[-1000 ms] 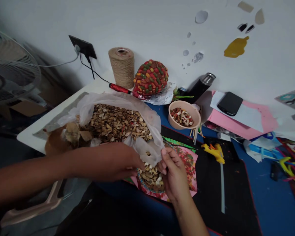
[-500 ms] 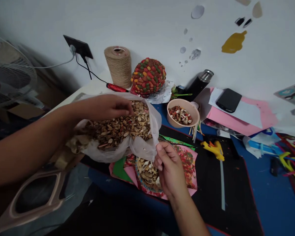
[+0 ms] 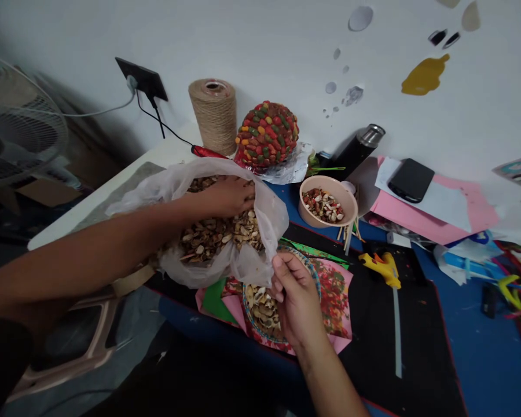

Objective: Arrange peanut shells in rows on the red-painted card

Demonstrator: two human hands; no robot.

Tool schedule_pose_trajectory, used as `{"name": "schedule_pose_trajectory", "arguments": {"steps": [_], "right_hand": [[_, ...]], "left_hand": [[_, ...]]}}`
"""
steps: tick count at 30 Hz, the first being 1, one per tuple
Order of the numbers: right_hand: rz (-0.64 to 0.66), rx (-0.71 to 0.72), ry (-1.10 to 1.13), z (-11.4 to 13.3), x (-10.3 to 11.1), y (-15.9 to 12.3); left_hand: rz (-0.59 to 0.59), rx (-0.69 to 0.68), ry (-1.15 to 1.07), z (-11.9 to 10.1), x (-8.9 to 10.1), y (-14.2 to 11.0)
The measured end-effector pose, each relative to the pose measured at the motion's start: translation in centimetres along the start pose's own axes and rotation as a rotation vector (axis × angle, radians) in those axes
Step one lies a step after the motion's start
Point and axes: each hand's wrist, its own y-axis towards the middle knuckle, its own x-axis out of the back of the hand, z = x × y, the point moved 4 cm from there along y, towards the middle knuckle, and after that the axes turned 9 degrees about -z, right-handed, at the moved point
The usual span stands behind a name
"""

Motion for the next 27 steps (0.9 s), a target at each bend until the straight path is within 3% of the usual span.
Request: {"name": "schedule_pose_trajectory", "arguments": {"steps": [4,8,14,19,23,27], "right_hand": [[0.002,-0.011,0.024,0.0,0.5,0.0],[0.006,-0.009,0.03,-0.3,1.1,0.0],[0.016,-0.021,0.028,-0.7,1.6,0.0],[0.02,-0.013,0.025,-0.8,1.6,-0.2],[0.013,-0.007,0.036,-0.8,1.8,-0.4],[-0.003,-0.004,0.053,-0.7,2.3,-0.4]], "left_hand": [[0.0,-0.256,-0.037,-2.2,0.3,-2.7],[0.006,-0.358,-0.109,-0.9,1.5,-6.3],[0.132,-0.298,-0.193,2.8,3.7,-9.8],[0.251,-0.146,-0.182,4.2,6.0,-9.7],[0.101,-0.053,-0.064,3.7,6.6,-8.2],[0.127,-0.117,0.021,1.3,4.6,-8.0]]}}
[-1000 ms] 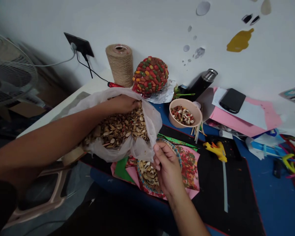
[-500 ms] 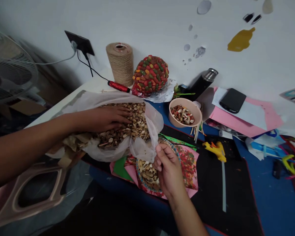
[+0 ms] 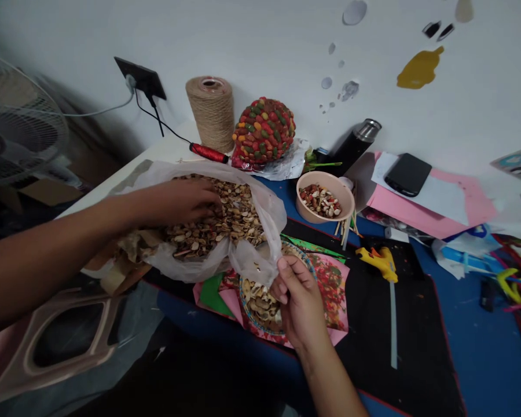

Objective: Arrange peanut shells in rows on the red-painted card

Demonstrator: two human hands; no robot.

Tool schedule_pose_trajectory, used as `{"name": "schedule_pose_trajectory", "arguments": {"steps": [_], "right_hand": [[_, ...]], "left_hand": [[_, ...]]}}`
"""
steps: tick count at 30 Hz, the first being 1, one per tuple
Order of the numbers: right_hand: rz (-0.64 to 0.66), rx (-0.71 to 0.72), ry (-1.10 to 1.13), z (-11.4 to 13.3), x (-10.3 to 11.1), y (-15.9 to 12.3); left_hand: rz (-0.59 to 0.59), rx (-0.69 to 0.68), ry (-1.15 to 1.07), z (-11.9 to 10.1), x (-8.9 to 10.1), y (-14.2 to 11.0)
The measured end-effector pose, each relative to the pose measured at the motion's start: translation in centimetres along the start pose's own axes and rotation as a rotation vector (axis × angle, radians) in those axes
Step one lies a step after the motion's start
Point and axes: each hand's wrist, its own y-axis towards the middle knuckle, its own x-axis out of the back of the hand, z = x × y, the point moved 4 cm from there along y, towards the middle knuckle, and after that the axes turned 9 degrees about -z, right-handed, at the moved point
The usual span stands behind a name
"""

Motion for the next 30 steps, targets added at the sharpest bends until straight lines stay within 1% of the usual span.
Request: {"name": "schedule_pose_trajectory", "arguments": {"steps": [4,6,7,8,10,14,17,19,22,24,28,30], "right_hand": [[-0.007,-0.009,0.014,-0.1,0.4,0.1],[-0.007,-0.008,0.01,-0.2,0.5,0.2],[-0.003,-0.008,0.008,-0.3,0.4,0.2],[0.001,-0.009,0.008,-0.3,0.4,0.2],[0.01,-0.012,0.013,-0.4,0.3,0.2],[0.008,-0.014,0.018,-0.6,0.3,0.4],[0.006,-0.015,0.014,-0.6,0.3,0.4],[0.011,-0.017,0.003,-0.7,0.1,0.4],[0.011,-0.021,-0.015,-0.7,-0.2,0.3],[0.002,-0.024,-0.018,-0.6,-0.4,0.3],[-0.004,-0.023,-0.013,-0.5,-0.5,0.1],[-0.001,-0.015,-0.01,-0.4,-0.4,0.1]], "left_hand": [[0.026,-0.097,-0.112,-3.2,-1.7,-0.4],[0.054,-0.159,-0.181,-4.2,-2.0,-0.9],[0.068,-0.181,-0.201,-4.3,-2.1,-1.1],[0.078,-0.192,-0.21,-4.2,-2.0,-1.3],[0.084,-0.177,-0.191,-3.3,-1.6,-1.7],[0.076,-0.085,-0.108,0.0,-0.1,-2.0],[0.024,0.04,-0.104,2.1,0.7,-1.6],[-0.032,0.139,-0.055,2.9,0.8,-1.1],[-0.058,0.235,0.085,2.9,0.1,-0.1],[-0.042,0.245,0.105,2.3,-0.5,0.7],[0.029,0.123,-0.013,0.6,-1.5,1.7],[0.052,0.088,-0.034,0.5,-1.5,1.7]]}}
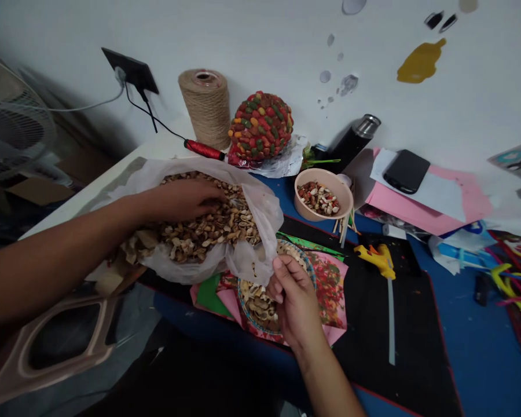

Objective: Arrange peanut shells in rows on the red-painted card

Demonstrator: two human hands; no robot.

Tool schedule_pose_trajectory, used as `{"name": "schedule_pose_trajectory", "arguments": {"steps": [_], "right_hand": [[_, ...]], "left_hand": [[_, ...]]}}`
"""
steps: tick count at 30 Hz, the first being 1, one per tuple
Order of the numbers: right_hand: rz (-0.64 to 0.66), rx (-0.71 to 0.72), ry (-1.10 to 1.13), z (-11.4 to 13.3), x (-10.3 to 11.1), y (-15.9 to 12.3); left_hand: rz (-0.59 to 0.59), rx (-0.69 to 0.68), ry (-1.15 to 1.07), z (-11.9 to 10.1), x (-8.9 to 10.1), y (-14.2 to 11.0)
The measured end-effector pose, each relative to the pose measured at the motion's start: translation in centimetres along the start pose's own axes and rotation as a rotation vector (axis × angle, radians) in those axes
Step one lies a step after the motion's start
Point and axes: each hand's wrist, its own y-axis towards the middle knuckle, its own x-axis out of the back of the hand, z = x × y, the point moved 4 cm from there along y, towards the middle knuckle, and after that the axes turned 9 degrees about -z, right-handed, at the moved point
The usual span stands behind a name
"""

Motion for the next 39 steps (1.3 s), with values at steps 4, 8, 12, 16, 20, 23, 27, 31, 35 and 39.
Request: {"name": "schedule_pose_trajectory", "arguments": {"steps": [4,8,12,16,20,23,27,31,35,39], "right_hand": [[-0.005,0.004,-0.003,-0.1,0.1,0.0],[-0.007,0.002,-0.011,-0.3,0.1,0.0],[0.0,0.008,-0.025,-0.4,0.3,0.2],[0.006,0.015,-0.029,-0.4,0.4,0.2],[0.001,0.015,-0.019,-0.3,0.4,0.1],[-0.002,0.006,-0.008,-0.2,0.4,0.0],[-0.006,-0.007,-0.014,-0.3,0.3,0.0],[-0.009,-0.02,-0.02,-0.4,0.2,0.0],[-0.013,-0.015,-0.023,-0.3,0.2,-0.1],[-0.017,-0.005,-0.021,-0.3,0.3,-0.1]], "left_hand": [[-0.007,0.039,0.034,1.4,0.7,-0.7],[0.051,0.126,0.096,3.3,1.5,-1.7],[0.064,0.147,0.114,3.9,1.9,-2.5],[0.012,0.142,0.101,3.3,1.9,-2.3],[-0.062,0.132,0.028,2.5,2.3,-1.8],[-0.091,0.099,-0.107,1.9,2.9,-2.0],[-0.091,0.106,-0.381,1.2,3.4,-3.0],[-0.074,0.142,-0.547,1.4,3.1,-3.6],[-0.056,0.153,-0.637,1.7,2.5,-3.6],[-0.067,0.146,-0.638,1.5,2.4,-3.6]]}}
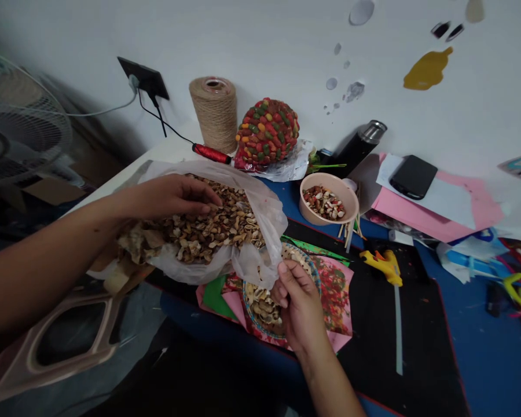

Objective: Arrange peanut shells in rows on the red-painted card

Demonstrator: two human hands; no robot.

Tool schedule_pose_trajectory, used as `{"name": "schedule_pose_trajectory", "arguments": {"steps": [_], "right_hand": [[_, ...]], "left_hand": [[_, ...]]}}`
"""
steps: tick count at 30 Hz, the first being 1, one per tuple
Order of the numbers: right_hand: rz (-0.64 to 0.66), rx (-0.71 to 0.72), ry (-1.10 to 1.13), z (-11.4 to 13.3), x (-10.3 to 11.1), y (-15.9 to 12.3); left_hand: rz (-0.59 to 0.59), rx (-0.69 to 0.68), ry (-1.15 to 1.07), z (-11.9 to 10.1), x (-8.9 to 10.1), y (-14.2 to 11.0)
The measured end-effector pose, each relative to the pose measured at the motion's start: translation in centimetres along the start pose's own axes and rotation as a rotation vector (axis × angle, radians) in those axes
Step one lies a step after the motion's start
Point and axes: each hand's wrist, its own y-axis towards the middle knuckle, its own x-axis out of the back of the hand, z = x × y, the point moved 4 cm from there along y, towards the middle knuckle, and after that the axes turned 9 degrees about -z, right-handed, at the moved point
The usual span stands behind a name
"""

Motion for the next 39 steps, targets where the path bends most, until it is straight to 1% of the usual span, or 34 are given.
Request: {"name": "schedule_pose_trajectory", "arguments": {"steps": [3,8,15,19,21,23,25,28,31,36,39], "right_hand": [[0.005,0.003,0.003,-0.1,0.0,0.0],[0.013,0.005,-0.003,-0.2,0.0,0.0],[0.008,-0.005,0.026,-0.3,0.1,-0.1],[0.006,-0.001,0.026,-0.3,0.1,-0.1],[0.004,0.0,0.028,-0.4,0.1,-0.1],[0.006,-0.005,0.034,-0.4,0.2,0.0],[0.006,-0.006,0.039,-0.4,0.3,0.0],[0.005,-0.003,0.038,-0.3,0.4,0.0],[0.014,-0.007,0.036,-0.3,0.3,0.0],[0.005,-0.01,0.024,-0.5,0.3,0.1],[-0.003,-0.014,0.02,-0.6,0.3,0.2]], "left_hand": [[-0.027,-0.019,0.019,-0.4,-0.1,0.0],[-0.005,-0.033,0.08,-1.0,-0.3,0.2],[-0.019,-0.051,0.254,-2.2,-1.0,-0.3],[-0.046,-0.044,0.398,-2.3,-1.2,-0.1],[-0.03,-0.05,0.37,-2.1,-1.3,0.0],[0.005,-0.065,0.283,-2.0,-1.5,0.1],[0.006,-0.064,0.222,-2.0,-1.4,0.2],[-0.009,-0.049,0.212,-2.1,-1.2,0.0],[-0.049,-0.054,0.268,-2.3,-0.8,-0.2],[-0.173,-0.078,0.397,-2.0,0.2,0.2],[-0.202,-0.111,0.377,-1.8,0.5,0.5]]}}
